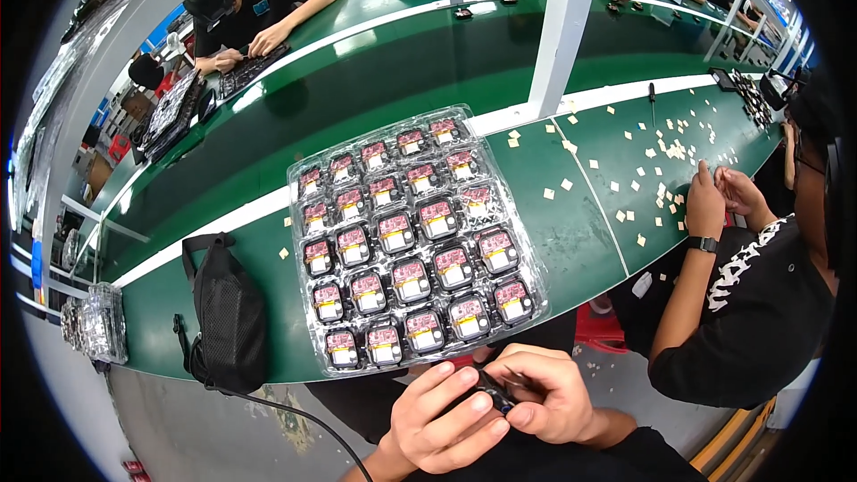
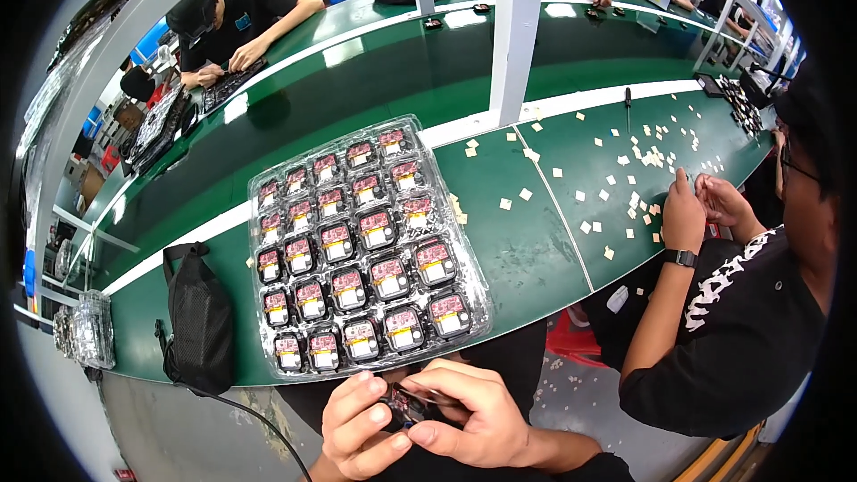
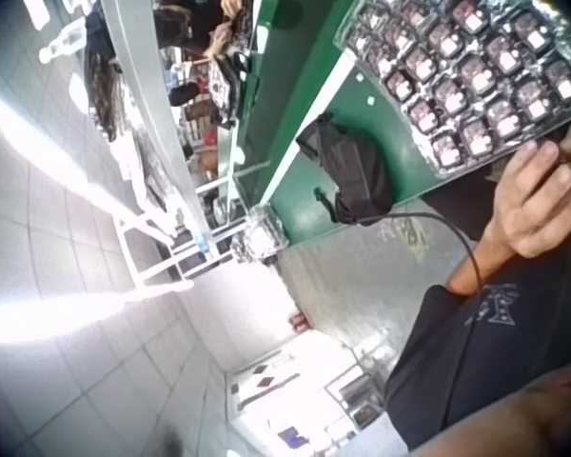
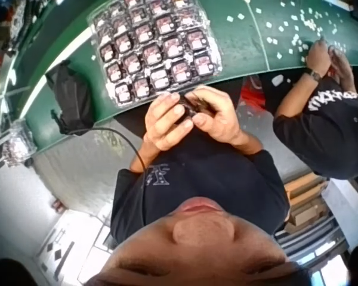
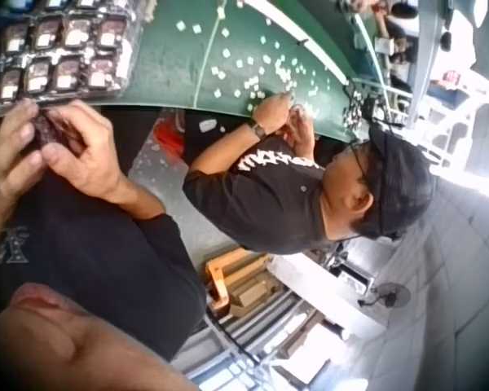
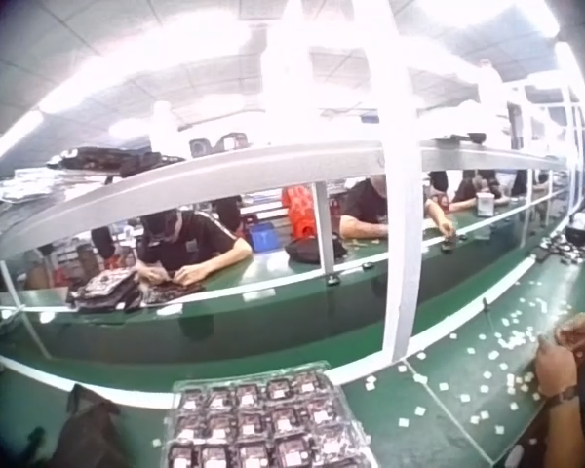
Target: The recorder is assembling small electronic components, specifically smartwatches, at a production line station.
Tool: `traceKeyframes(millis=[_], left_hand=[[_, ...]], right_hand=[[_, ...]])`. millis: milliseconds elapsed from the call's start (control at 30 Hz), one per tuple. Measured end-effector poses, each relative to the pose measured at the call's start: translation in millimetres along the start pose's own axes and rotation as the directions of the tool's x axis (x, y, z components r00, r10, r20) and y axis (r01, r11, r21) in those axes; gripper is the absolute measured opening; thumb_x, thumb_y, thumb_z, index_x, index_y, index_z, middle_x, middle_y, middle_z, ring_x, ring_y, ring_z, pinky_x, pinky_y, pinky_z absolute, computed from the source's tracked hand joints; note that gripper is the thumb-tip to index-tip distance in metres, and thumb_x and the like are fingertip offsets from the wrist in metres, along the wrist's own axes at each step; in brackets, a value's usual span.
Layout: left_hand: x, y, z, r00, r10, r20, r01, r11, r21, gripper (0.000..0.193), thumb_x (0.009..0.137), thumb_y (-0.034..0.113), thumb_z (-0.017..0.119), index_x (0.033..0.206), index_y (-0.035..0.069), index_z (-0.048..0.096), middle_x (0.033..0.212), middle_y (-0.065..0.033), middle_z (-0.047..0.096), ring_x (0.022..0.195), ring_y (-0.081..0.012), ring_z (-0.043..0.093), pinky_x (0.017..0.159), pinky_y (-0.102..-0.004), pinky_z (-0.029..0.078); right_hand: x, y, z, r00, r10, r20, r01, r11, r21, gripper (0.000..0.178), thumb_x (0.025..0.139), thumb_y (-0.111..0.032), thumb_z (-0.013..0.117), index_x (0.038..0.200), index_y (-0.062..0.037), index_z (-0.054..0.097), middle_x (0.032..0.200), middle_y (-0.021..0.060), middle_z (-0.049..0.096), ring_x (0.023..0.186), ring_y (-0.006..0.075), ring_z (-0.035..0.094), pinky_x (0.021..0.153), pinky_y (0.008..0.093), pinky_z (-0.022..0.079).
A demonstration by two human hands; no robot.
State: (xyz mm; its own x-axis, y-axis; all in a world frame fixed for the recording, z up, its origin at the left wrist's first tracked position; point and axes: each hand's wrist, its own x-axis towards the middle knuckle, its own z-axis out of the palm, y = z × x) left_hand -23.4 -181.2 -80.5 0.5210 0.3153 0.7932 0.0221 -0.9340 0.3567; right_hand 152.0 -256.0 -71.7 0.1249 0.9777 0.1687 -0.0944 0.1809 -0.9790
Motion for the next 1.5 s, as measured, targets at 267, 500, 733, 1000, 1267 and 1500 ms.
traceKeyframes(millis=[267, 500, 733, 1000, 1267, 1500], left_hand=[[4, -2, -15, 0.996, -0.016, 0.092, 0.013, 1.0, 0.029, 0.039, 0.085, 0.01, 0.078, 0.121, 0.019, 0.068, 0.124, -0.0063, 0.065, 0.105, -0.0314, 0.068, 0.077, -0.039, 0.062], [2, -5, -9, 0.99, -0.123, -0.074, 0.117, 0.989, -0.091, 0.047, 0.08, 0.011, 0.084, 0.122, 0.003, 0.063, 0.116, -0.0187, 0.071, 0.09, -0.0317, 0.073, 0.072, -0.0364, 0.062], [-5, 5, -10, 0.647, -0.762, 0.021, 0.499, 0.403, -0.767, 0.072, 0.09, 0.053, 0.075, 0.127, -0.005, 0.052, 0.13, -0.0228, 0.048, 0.088, -0.0293, 0.072, 0.071, -0.0381, 0.063], [-7, 9, -11, 0.53, -0.838, 0.13, 0.521, 0.201, -0.829, 0.075, 0.086, 0.051, 0.08, 0.129, -0.005, 0.055, 0.12, -0.0213, 0.061, 0.109, -0.0321, 0.067, 0.094, -0.046, 0.058], [-9, 9, -10, 0.502, -0.844, 0.188, 0.516, 0.118, -0.848, 0.077, 0.085, 0.047, 0.082, 0.131, -0.008, 0.054, 0.125, -0.0231, 0.061, 0.114, -0.0355, 0.067, 0.1, -0.0493, 0.056], [-13, 6, -11, 0.574, -0.789, 0.219, 0.477, 0.104, -0.873, 0.068, 0.093, 0.036, 0.078, 0.136, -0.01, 0.053, 0.134, -0.0202, 0.054, 0.123, -0.0319, 0.061, 0.108, -0.0445, 0.047]], right_hand=[[-1, 0, 4, 0.987, 0.141, 0.083, -0.14, 0.99, -0.015, 0.062, 0.091, -0.05, 0.073, 0.112, 0.007, 0.064, 0.089, 0.0057, 0.059, 0.067, 0.008, 0.047, 0.056, 0.0252, 0.037], [2, -2, 9, 0.986, 0.084, 0.141, -0.086, 0.996, 0.006, 0.068, 0.097, -0.06, 0.061, 0.12, 0.004, 0.062, 0.094, 0.0098, 0.057, 0.077, 0.0162, 0.053, 0.065, 0.0286, 0.043], [12, -19, 10, 0.996, -0.07, 0.047, 0.084, 0.842, -0.533, 0.043, 0.09, -0.004, 0.074, 0.131, 0.0027, 0.064, 0.096, 0.0119, 0.056, 0.073, 0.0196, 0.058, 0.062, 0.0308, 0.05], [15, 2, 16, 0.881, -0.468, 0.073, 0.374, 0.591, -0.715, 0.034, 0.075, -0.001, 0.085, 0.106, -0.0004, 0.071, 0.089, 0.0104, 0.068, 0.063, 0.0209, 0.062, 0.053, 0.0306, 0.049], [13, 5, 16, 0.82, -0.556, 0.139, 0.417, 0.413, -0.81, 0.029, 0.075, 0.0, 0.084, 0.102, -0.0009, 0.071, 0.088, 0.01, 0.069, 0.06, 0.0195, 0.06, 0.052, 0.0292, 0.045], [16, 6, 13, 0.831, -0.543, 0.119, 0.411, 0.457, -0.788, 0.027, 0.074, 0.0, 0.084, 0.098, -0.0011, 0.073, 0.087, 0.0091, 0.07, 0.059, 0.0185, 0.059, 0.052, 0.0288, 0.044]])
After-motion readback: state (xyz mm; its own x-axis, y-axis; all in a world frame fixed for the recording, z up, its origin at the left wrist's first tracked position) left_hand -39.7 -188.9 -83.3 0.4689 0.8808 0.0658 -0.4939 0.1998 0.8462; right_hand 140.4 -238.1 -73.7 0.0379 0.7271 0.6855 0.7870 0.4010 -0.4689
